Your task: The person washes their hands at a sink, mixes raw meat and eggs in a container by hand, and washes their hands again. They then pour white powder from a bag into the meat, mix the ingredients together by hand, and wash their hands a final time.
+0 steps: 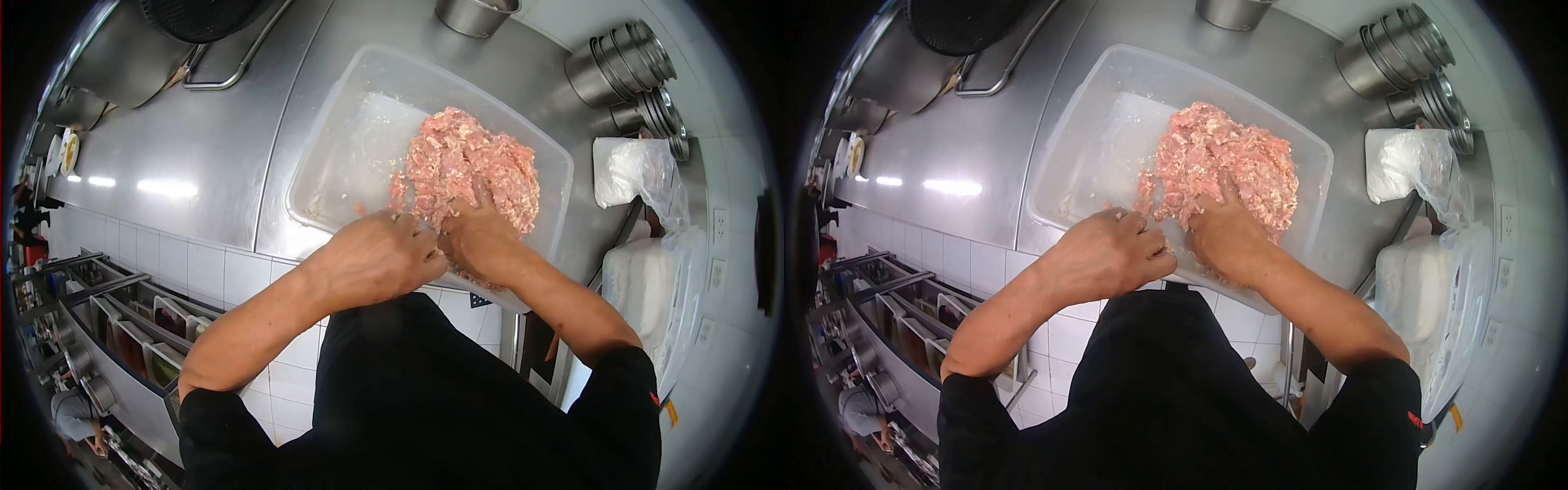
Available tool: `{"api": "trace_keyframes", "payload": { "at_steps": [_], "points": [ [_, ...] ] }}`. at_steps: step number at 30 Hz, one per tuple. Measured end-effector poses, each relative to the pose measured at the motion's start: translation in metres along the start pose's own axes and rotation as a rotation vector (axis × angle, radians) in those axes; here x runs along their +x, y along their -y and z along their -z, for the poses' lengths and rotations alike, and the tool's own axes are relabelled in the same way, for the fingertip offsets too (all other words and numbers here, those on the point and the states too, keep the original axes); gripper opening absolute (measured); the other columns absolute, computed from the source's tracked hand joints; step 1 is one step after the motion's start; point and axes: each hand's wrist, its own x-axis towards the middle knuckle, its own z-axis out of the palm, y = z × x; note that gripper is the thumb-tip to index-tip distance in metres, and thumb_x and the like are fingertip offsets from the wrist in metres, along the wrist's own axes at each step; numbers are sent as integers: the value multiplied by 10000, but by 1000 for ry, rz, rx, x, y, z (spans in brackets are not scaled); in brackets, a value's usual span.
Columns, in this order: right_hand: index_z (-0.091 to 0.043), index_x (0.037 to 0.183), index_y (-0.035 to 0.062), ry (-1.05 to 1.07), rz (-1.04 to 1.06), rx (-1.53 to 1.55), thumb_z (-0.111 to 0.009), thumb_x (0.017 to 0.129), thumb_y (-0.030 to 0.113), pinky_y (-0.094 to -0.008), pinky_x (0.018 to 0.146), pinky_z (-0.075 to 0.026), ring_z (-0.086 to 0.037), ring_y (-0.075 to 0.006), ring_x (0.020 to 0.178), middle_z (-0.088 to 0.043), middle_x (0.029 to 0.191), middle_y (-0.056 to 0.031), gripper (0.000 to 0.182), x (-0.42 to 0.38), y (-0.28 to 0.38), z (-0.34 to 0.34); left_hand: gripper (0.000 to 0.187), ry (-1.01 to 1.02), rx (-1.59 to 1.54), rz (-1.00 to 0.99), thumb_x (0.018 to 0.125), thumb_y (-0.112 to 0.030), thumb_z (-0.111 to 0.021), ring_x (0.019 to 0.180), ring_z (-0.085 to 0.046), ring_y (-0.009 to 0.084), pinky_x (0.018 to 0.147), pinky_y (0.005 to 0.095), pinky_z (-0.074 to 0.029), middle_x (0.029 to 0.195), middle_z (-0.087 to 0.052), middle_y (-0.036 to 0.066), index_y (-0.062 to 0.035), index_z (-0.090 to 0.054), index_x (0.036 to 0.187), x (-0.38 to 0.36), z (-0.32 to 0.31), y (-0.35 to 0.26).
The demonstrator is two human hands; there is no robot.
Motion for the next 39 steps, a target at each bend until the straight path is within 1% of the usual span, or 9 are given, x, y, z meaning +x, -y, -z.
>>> {"api": "trace_keyframes", "payload": {
  "at_steps": [7,12,15,21,24,30,34,36,39],
  "points": [
    [-747,761,182,-1,-13,-20,-624,781,235,-619,1154,-187,-569,-193,1018,-658,828,15,135,5,-4,-6,148,3,36,9,737,-200,-662,776,-603,219,635,364,-532,824,-559,15,-144,-563,831,-3,-2,-1],
    [-741,754,168,-54,15,18,-629,771,223,-582,1152,-229,-571,-197,1010,-660,825,14,126,0,-13,-15,60,-21,-33,23,768,-169,-607,761,-595,203,674,343,-523,788,-548,24,-126,-574,793,-14,-5,-3],
    [-744,762,152,-127,81,89,-637,759,211,-561,1163,-234,-571,-197,1016,-668,843,21,123,-7,-16,-9,60,-10,-14,45,772,-178,-606,779,-584,188,680,335,-523,809,-546,5,-143,-588,816,-13,-7,-5],
    [-775,829,139,-192,28,285,-659,744,220,-544,1186,-197,-569,-217,1063,-681,927,-5,165,-8,-20,-25,73,25,-20,87,774,-184,-609,782,-583,185,689,328,-530,824,-554,-7,-164,-615,844,-12,-7,-5],
    [-783,834,153,-27,99,230,-669,744,239,-537,1182,-198,-555,-229,1112,-681,1009,-15,169,-18,-24,-2,79,35,-21,102,772,-182,-611,785,-586,188,694,336,-533,829,-562,-8,-166,-622,849,-11,-4,-6],
    [-784,839,155,-108,203,176,-679,737,231,-527,1178,-208,-532,-243,1154,-677,1045,-6,164,-24,-27,-9,83,29,-23,121,773,-179,-612,815,-598,199,761,372,-551,833,-563,0,-158,-620,853,-11,-3,-4],
    [-781,916,169,-62,77,266,-674,747,218,-506,1160,-245,-548,-236,1123,-689,1012,-10,207,-25,-22,-9,105,38,-13,136,768,-177,-620,842,-607,224,815,409,-555,831,-563,13,-147,-613,868,-11,0,-1],
    [-777,954,175,-61,75,272,-667,756,206,-478,1154,-264,-560,-228,1095,-696,990,-12,229,-26,-19,-5,131,-5,30,121,765,-210,-669,813,-601,216,757,378,-543,818,-564,11,-138,-579,830,-11,-4,2],
    [-754,998,139,-141,72,288,-616,807,131,-390,934,-454,-594,-256,1011,-687,962,-39,236,-36,-15,1,198,-7,33,138,775,-252,-713,813,-605,233,765,379,-532,818,-574,23,-123,-571,824,-14,-8,4]
  ]
}}
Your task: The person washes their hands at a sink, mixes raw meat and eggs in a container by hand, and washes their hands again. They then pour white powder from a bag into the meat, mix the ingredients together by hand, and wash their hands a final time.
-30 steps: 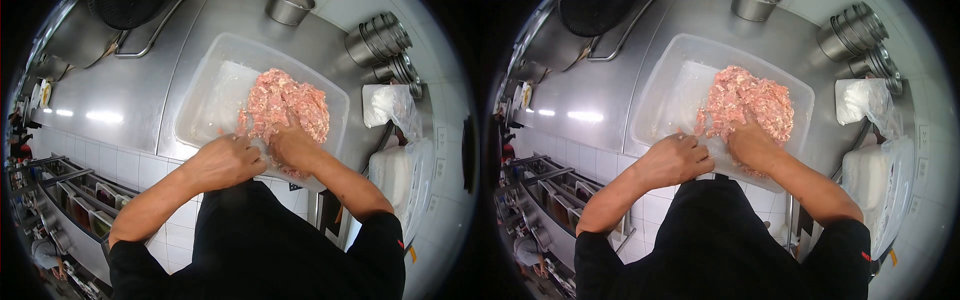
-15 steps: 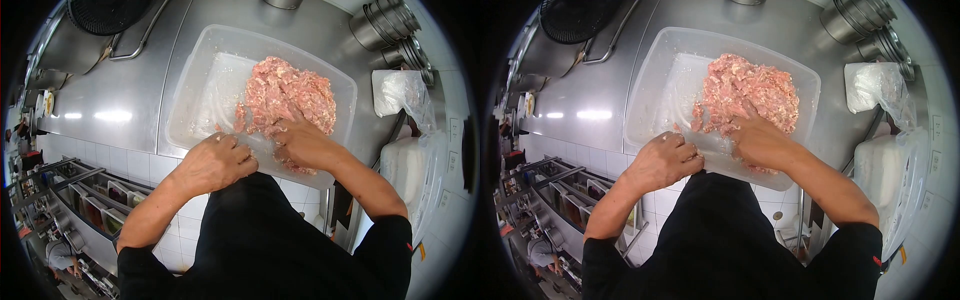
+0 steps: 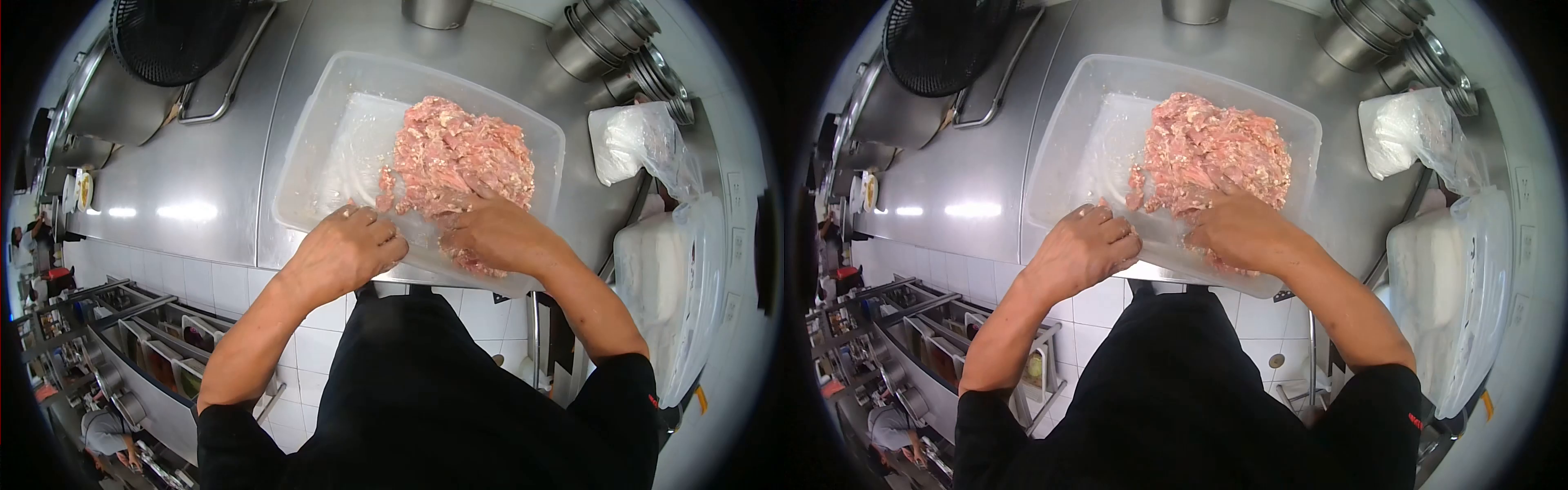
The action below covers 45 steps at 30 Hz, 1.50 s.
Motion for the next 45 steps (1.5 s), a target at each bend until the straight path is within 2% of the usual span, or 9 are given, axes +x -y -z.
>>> {"api": "trace_keyframes", "payload": {
  "at_steps": [7,10,19,23,29,30,33,36,45],
  "points": [
    [-694,1143,102,-471,-165,73,-568,783,-49,-409,962,-487,-623,-323,1088,-696,1102,-100,411,-45,4,38,459,135,-162,133,797,-427,-746,957,-629,316,849,411,-508,970,-649,106,-71,-660,1073,19,47,-8],
    [-655,1222,103,-563,-281,102,-567,795,-41,-422,987,-472,-620,-337,1087,-685,1134,-123,459,-57,2,46,603,31,-165,172,806,-472,-729,1021,-637,317,868,425,-502,1100,-662,151,-16,-636,1189,34,49,-4],
    [-602,1292,78,-647,-325,166,-564,896,35,-423,1060,-414,-519,-353,1254,-597,1314,-158,401,-43,-32,11,933,-323,-1856,605,899,-793,-255,948,-692,340,815,399,-584,1224,-620,204,-73,-318,1488,87,31,-10],
    [-626,1256,57,-810,-303,206,-556,855,3,-416,1049,-420,-522,-368,1239,-577,1325,-186,411,-42,-41,0,819,-478,-2397,362,925,-742,-335,832,-694,312,735,412,-572,1136,-646,194,-106,-382,1439,79,6,-3],
    [-692,1119,41,-910,-283,482,-656,870,113,-422,1020,-442,-545,-361,1209,-587,1305,-170,262,-39,-23,3,654,-610,-2350,441,993,-598,-383,803,-641,253,748,412,-527,987,-640,126,-115,-391,1434,83,-3,-18],
    [-700,1096,38,-939,-249,523,-659,860,111,-430,1011,-449,-557,-358,1190,-588,1301,-165,251,-38,-18,4,567,-575,-2291,371,1000,-401,-493,851,-639,239,782,410,-523,1029,-623,113,-118,-348,1470,81,-6,-16],
    [-716,1004,46,-1043,-140,458,-717,828,167,-443,999,-457,-562,-346,1182,-595,1285,-147,214,-30,7,11,671,-685,-2109,469,956,-158,-535,769,-625,204,693,304,-538,1060,-595,109,-152,-217,1546,85,-13,-23],
    [-709,960,52,-1089,-96,416,-735,817,187,-445,1001,-452,-555,-335,1190,-593,1277,-135,198,-15,9,6,845,-649,-2173,393,880,-2,-583,821,-621,189,730,302,-554,1082,-583,103,-165,-131,1575,85,-20,-23],
    [-697,956,43,-1005,-117,442,-729,815,185,-465,1044,-401,-498,-352,1235,-582,1275,-130,203,-8,8,0,967,-603,-2076,440,848,35,-634,907,-612,172,827,280,-545,1115,-561,76,-186,-51,1588,84,-18,-33]
  ]
}}
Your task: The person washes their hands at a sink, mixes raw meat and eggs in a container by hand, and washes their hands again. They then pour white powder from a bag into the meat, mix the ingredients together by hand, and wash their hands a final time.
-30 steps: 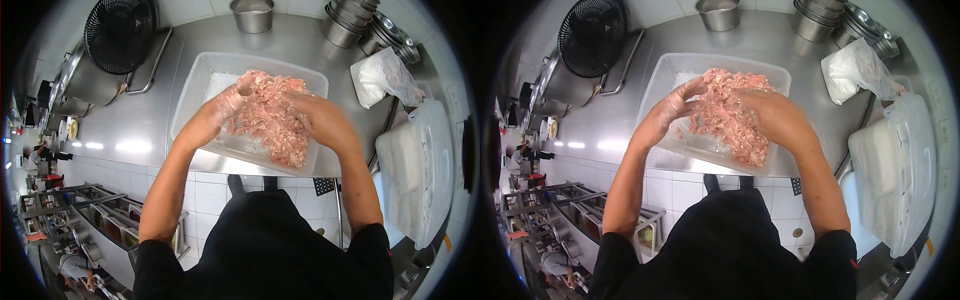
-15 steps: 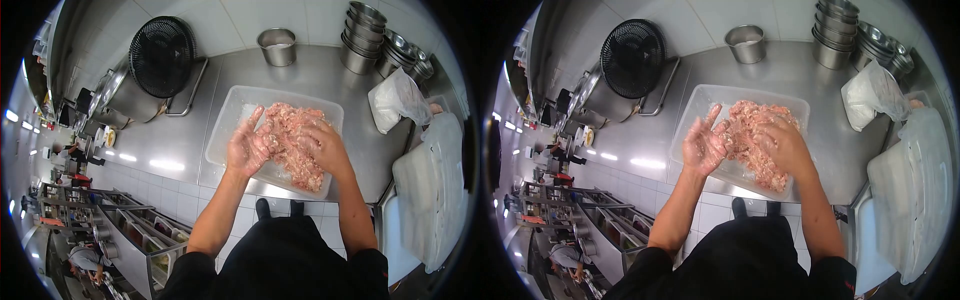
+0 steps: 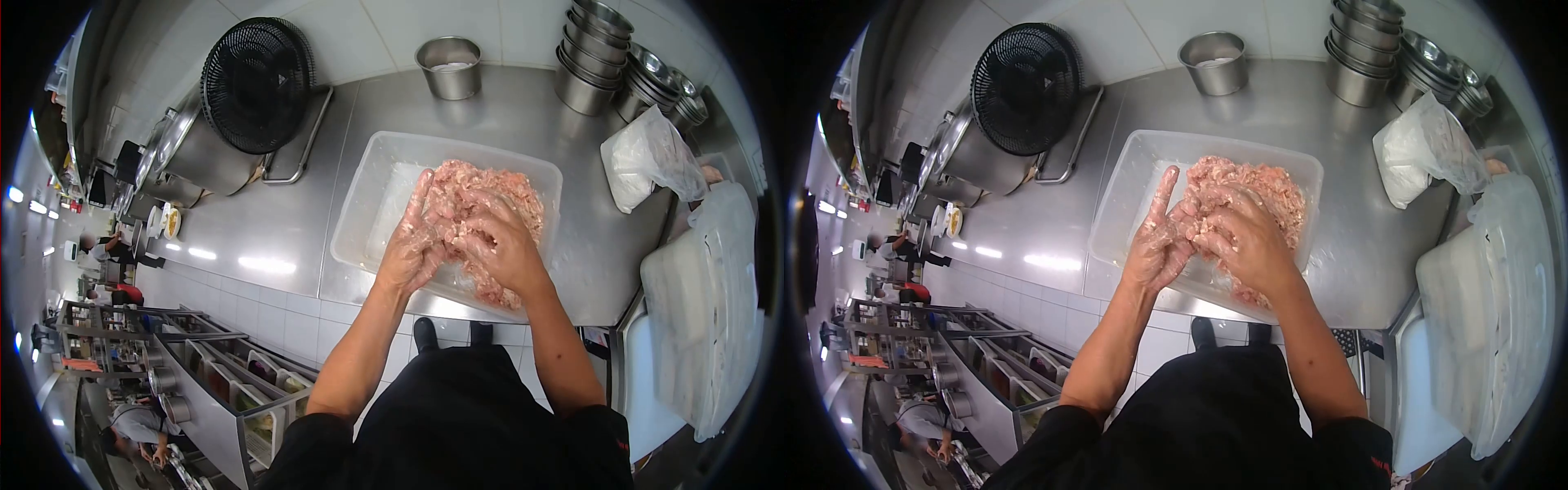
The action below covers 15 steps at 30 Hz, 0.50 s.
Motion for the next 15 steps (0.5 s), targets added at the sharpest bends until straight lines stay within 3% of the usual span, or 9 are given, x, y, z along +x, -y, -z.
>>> {"api": "trace_keyframes", "payload": {
  "at_steps": [9,12,15],
  "points": [
    [-678,959,19,20,7,-55,-740,803,152,-433,1062,-397,-506,-343,1259,-570,1341,-137,214,-3,-7,-2,962,26,105,-1,889,-59,-700,1000,-571,127,876,254,-519,1134,-540,53,-165,-49,1588,1,3,1],
    [-695,942,37,-7,24,-58,-722,812,189,-466,1063,-387,-507,-336,1247,-604,1266,-126,202,-3,-9,-3,952,56,99,-18,893,-52,-694,996,-570,123,874,249,-516,1132,-540,50,-159,-52,1588,2,8,4],
    [-692,938,35,-10,22,-76,-720,810,193,-467,1071,-382,-506,-333,1250,-603,1271,-127,205,-4,-10,-4,963,33,130,-15,870,-78,-706,992,-603,178,870,367,-518,1106,-573,35,-191,-74,1587,3,10,4]
  ]
}}
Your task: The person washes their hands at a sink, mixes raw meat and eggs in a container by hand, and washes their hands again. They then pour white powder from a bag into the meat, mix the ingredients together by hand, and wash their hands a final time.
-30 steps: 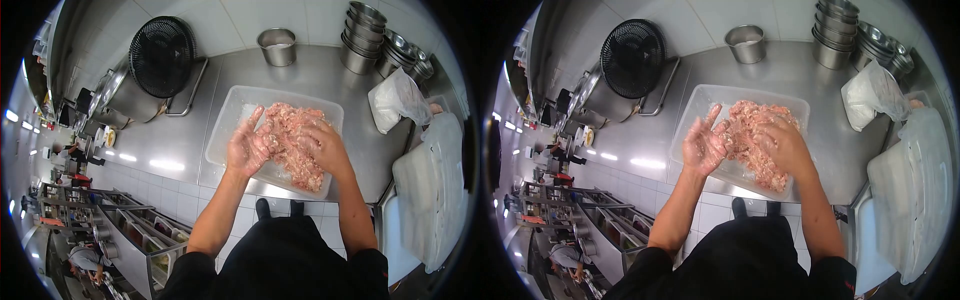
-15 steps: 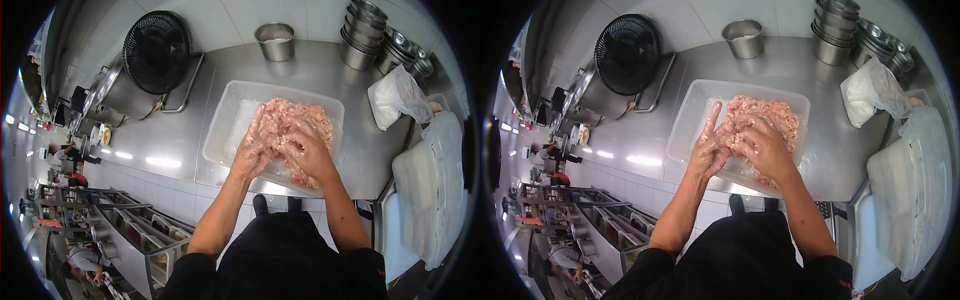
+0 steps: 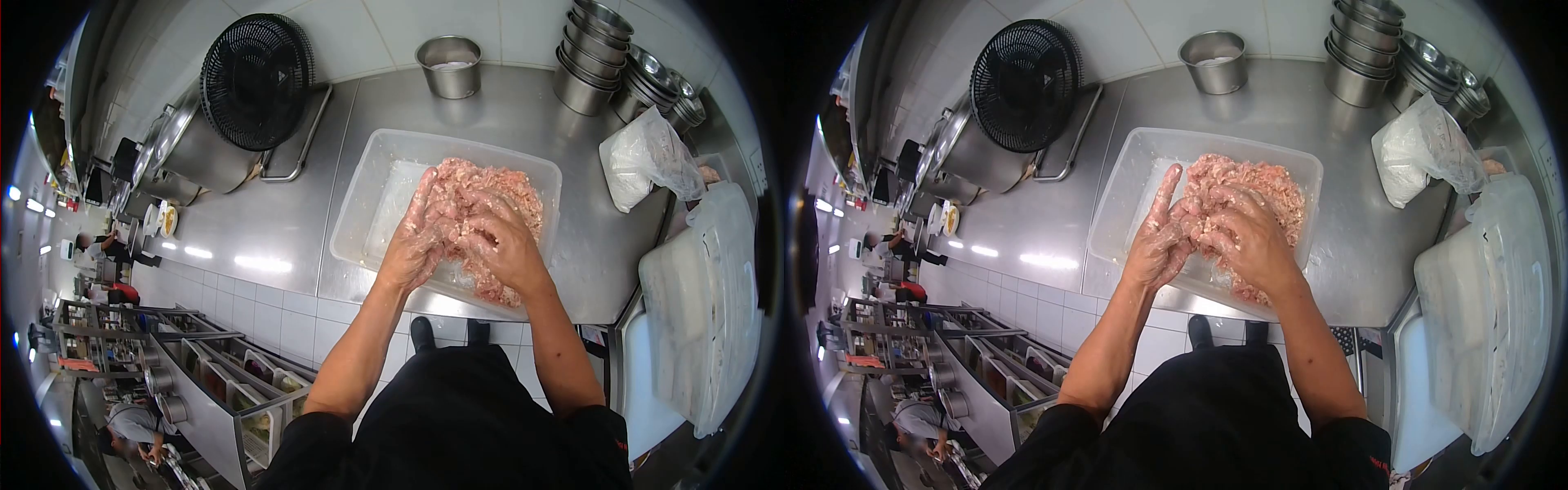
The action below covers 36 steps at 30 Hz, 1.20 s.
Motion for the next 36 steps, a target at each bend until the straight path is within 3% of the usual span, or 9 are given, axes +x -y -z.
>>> {"api": "trace_keyframes", "payload": {
  "at_steps": [15,27,36],
  "points": [
    [-699,969,65,37,-6,17,-738,813,237,-487,1093,-339,-471,-344,1293,-592,1302,-129,236,-3,-1,0,918,7,43,-6,858,14,-637,936,-595,142,814,298,-544,1124,-561,54,-166,-102,1583,0,5,3],
    [-687,946,58,38,-18,-12,-738,804,248,-496,1099,-318,-482,-339,1283,-587,1318,-135,242,-4,0,-1,916,10,-30,-5,853,-5,-672,1035,-612,195,852,329,-551,1114,-573,61,-139,-125,1576,2,5,6],
    [-683,951,67,-2,36,-109,-751,785,213,-501,1103,-306,-489,-315,1278,-598,1291,-126,231,-4,4,0,903,14,-12,20,851,16,-650,944,-633,181,821,330,-567,1084,-583,59,-142,-131,1573,1,7,5]
  ]
}}
